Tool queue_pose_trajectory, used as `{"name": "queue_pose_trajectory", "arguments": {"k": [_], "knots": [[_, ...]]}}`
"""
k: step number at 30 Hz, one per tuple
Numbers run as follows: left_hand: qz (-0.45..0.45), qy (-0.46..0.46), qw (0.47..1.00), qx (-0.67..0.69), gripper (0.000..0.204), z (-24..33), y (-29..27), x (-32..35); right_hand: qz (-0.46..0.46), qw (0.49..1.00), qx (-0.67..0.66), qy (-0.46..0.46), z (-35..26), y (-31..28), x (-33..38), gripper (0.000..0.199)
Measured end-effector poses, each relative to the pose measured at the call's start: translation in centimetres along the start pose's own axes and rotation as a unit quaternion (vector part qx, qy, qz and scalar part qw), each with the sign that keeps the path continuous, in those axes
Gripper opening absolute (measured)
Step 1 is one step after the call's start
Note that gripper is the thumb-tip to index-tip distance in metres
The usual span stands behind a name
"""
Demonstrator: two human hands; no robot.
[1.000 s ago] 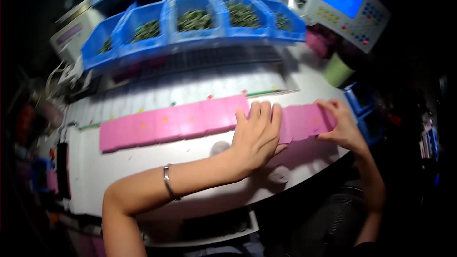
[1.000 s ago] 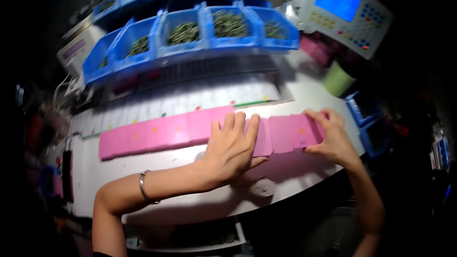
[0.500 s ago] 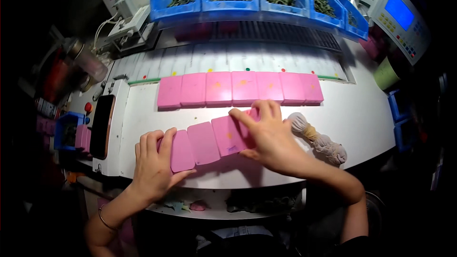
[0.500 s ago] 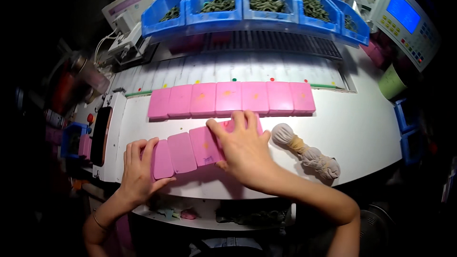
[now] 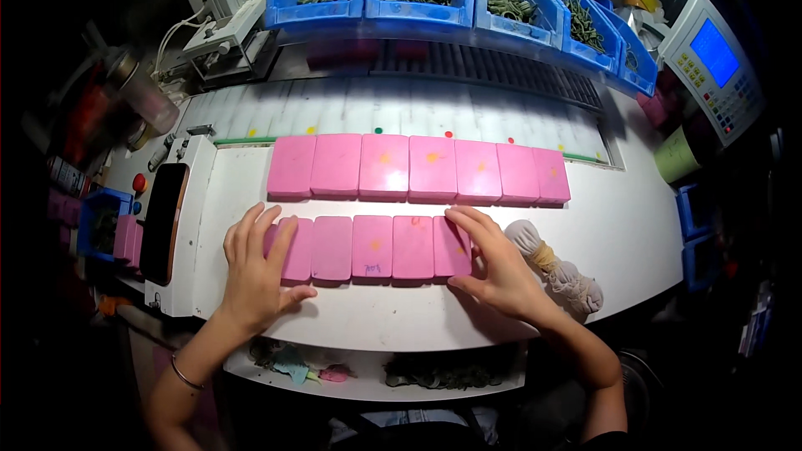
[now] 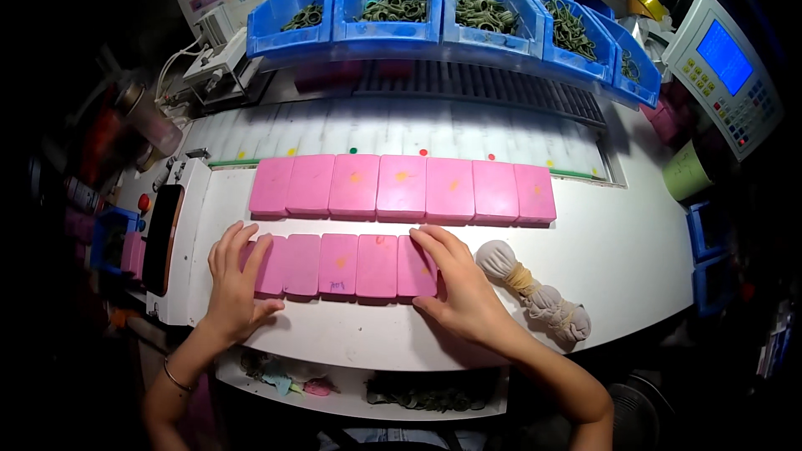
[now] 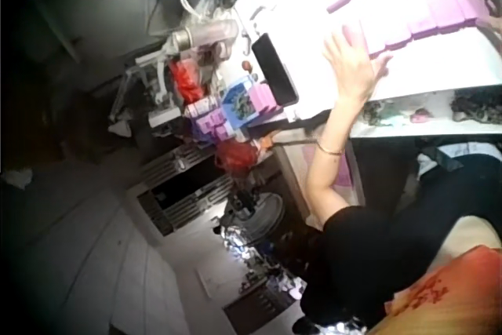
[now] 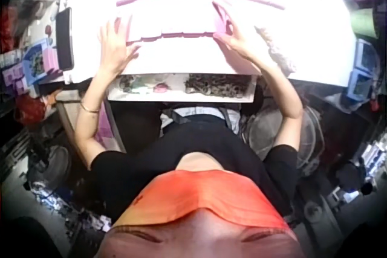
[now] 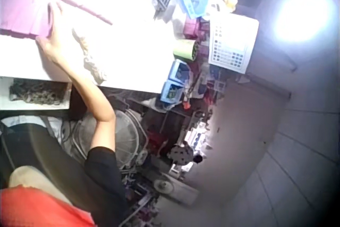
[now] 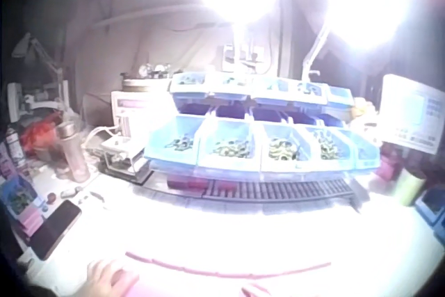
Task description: The person assembles small keychains by placing metal rings into pink plastic molds, wiping the molds with a cloth, and closing them. The person repeatedly opens and closes the molds, places the finished keychains into blue bins, and interacts with a control panel.
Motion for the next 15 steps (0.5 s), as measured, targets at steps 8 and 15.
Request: {"name": "queue_pose_trajectory", "arguments": {"k": [8,15], "knots": [[0.088,-0.162,0.657,0.731,0.069,9.7,-0.5,-5.5,0.039,0.978,-0.049,-0.199,-3.4,-2.1,1.2,0.074],[0.027,-0.105,0.689,0.717,0.070,12.2,0.2,-7.9,0.200,0.964,-0.066,-0.166,-3.0,-2.1,4.5,0.034]]}}
Point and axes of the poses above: each hand's wrist, its own x-axis away from the middle knuckle, its own y-axis out of the palm, z = x × y, the point moved 1 cm from there along -x, towards the middle knuckle, and after that the axes turned 7 degrees about y, right-handed, at the moved point
